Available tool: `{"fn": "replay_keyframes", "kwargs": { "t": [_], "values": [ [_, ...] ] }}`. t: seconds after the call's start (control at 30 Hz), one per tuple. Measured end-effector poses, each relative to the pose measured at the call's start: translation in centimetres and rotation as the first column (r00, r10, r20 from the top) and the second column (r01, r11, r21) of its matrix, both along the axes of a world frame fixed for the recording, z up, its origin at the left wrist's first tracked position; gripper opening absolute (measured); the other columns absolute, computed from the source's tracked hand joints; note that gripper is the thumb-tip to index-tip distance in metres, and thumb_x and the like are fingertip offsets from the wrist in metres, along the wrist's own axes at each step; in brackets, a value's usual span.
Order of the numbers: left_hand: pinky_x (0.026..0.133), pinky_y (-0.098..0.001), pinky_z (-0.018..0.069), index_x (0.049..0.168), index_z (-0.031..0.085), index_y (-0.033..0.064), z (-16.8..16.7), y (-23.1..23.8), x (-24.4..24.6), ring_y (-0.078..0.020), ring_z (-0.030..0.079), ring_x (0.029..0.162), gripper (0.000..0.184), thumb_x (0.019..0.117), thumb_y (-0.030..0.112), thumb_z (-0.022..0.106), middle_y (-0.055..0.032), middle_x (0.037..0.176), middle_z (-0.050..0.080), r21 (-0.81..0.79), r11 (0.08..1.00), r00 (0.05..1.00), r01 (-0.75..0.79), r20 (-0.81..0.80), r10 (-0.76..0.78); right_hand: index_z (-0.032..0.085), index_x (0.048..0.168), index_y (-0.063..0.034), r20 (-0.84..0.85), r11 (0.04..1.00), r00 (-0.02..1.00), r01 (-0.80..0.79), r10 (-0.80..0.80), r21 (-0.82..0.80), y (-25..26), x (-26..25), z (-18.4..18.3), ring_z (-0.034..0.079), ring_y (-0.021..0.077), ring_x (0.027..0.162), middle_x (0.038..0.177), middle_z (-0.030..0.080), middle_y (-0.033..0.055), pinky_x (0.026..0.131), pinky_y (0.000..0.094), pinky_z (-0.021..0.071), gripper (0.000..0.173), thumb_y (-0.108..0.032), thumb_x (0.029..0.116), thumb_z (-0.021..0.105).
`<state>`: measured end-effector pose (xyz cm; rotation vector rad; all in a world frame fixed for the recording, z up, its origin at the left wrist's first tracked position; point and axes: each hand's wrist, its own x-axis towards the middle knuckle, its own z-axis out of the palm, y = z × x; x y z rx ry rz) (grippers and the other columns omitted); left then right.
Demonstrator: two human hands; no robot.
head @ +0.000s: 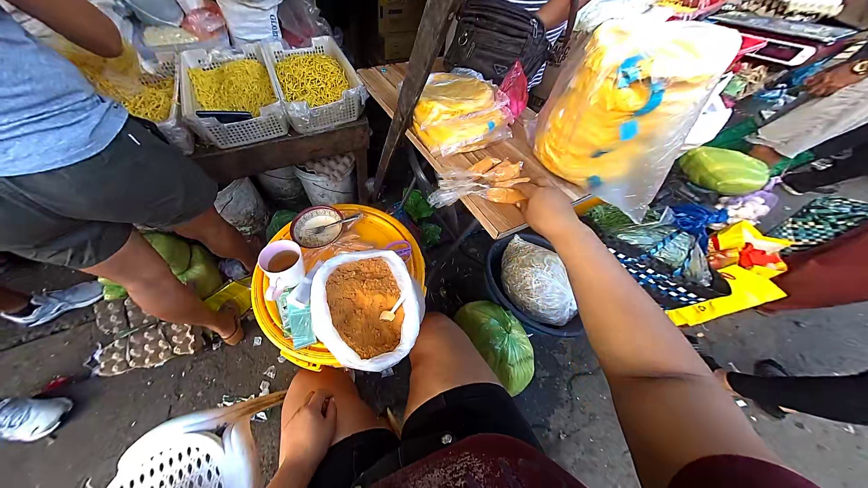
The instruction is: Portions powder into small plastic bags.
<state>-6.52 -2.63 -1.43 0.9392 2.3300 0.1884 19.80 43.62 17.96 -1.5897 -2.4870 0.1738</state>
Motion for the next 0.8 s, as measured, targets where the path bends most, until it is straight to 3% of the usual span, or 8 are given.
{"fn": "replay_keyframes", "kwargs": {
  "t": [0.1,0.2,0.27,0.33,0.47,0.53,0.63,0.8],
  "values": [
    [0.093,-0.0563,0.0532,0.124,0.071,0.0111,-0.1,0.5,-0.3,-0.0315,0.069,0.109,0.032,0.104,0.027,0.051,-0.0125,0.119,0.072,-0.035,0.999,0.999,0.006,0.034,-0.005,0.064,0.132,0.0003,-0.131,0.99,0.989,-0.053,0.071,0.132,-3.3,-1.8,1.3,0.055,0.0526,0.124,0.138,0.054,0.0312,0.099,0.0692,0.046,0.036,-0.005,0.0966,0.064],
    [0.101,-0.0539,0.0508,0.128,0.069,0.0108,0.4,0.7,-0.4,-0.0307,0.067,0.116,0.037,0.1054,0.031,0.048,-0.0129,0.126,0.069,-0.066,0.998,0.996,0.001,0.089,0.005,0.067,0.128,-0.0021,-0.308,0.936,0.887,-0.297,0.344,0.188,-7.5,-6.6,1.9,0.065,0.0401,0.109,0.13,0.059,0.026,0.089,0.0556,0.0552,0.03,-0.014,0.1016,0.06],
    [0.102,-0.0529,0.0501,0.129,0.068,0.01,0.7,0.9,-0.7,-0.0302,0.066,0.118,0.038,0.1057,0.032,0.047,-0.0133,0.127,0.068,-0.08,0.997,0.993,0.01,0.119,-0.001,0.07,0.124,-0.004,-0.355,0.867,0.792,-0.467,0.497,0.172,-8.4,-11.0,0.3,0.063,0.0363,0.114,0.129,0.062,0.0222,0.093,0.0518,0.0548,0.028,-0.018,0.1015,0.061],
    [0.102,-0.0524,0.0501,0.129,0.067,0.0094,0.8,0.9,-0.8,-0.0303,0.066,0.117,0.038,0.106,0.031,0.046,-0.0139,0.127,0.068,-0.063,0.998,0.989,0.011,0.147,-0.002,0.072,0.121,-0.0038,-0.354,0.803,0.736,-0.59,0.577,0.082,-7.4,-15.7,-2.8,0.06,0.0374,0.121,0.127,0.064,0.0214,0.103,0.0539,0.0499,0.025,-0.014,0.1006,0.062],
    [0.101,-0.0526,0.051,0.129,0.068,0.0091,0.7,0.6,-1.3,-0.0312,0.067,0.115,0.038,0.1057,0.03,0.047,-0.0149,0.125,0.069,-0.044,0.998,0.984,-0.041,0.173,0.048,0.072,0.123,-0.0041,-0.176,0.72,0.787,-0.613,0.591,-0.325,-5.0,-23.8,-8.8,0.059,0.039,0.123,0.128,0.064,0.0228,0.107,0.0563,0.0459,0.027,-0.017,0.1007,0.064],
    [0.098,-0.053,0.0525,0.126,0.07,0.0086,0.4,0.3,-1.4,-0.0314,0.069,0.111,0.037,0.1048,0.03,0.048,-0.0151,0.122,0.07,-0.017,0.998,0.984,-0.067,0.162,0.069,0.069,0.13,-0.0062,-0.077,0.685,0.783,-0.583,0.617,-0.437,-4.7,-27.0,-11.1,0.053,0.0401,0.132,0.137,0.06,0.0225,0.111,0.0579,0.0419,0.038,-0.025,0.0971,0.071],
    [0.096,-0.0529,0.0533,0.125,0.071,0.0083,0.4,0.5,-1.8,-0.0321,0.069,0.11,0.036,0.1044,0.029,0.049,-0.0152,0.121,0.071,-0.01,0.996,0.983,-0.087,0.164,0.088,0.053,0.149,-0.0098,0.072,0.709,0.768,-0.545,0.636,-0.448,-4.1,-30.6,-13.4,0.04,0.0435,0.142,0.154,0.045,0.0206,0.113,0.0626,0.0368,0.076,-0.04,0.0863,0.082],
    [0.093,-0.0517,0.0549,0.117,0.073,0.0059,0.0,0.5,-2.1,-0.0328,0.07,0.107,0.033,0.1024,0.028,0.053,-0.0162,0.115,0.072,0.036,0.992,0.984,-0.121,0.137,0.115,0.036,0.158,-0.0056,0.229,0.754,0.749,-0.495,0.622,-0.431,-2.8,-33.2,-15.6,0.023,0.0446,0.152,0.166,0.027,0.0211,0.117,0.0663,0.0258,0.109,-0.057,0.0757,0.086]
  ]
}}
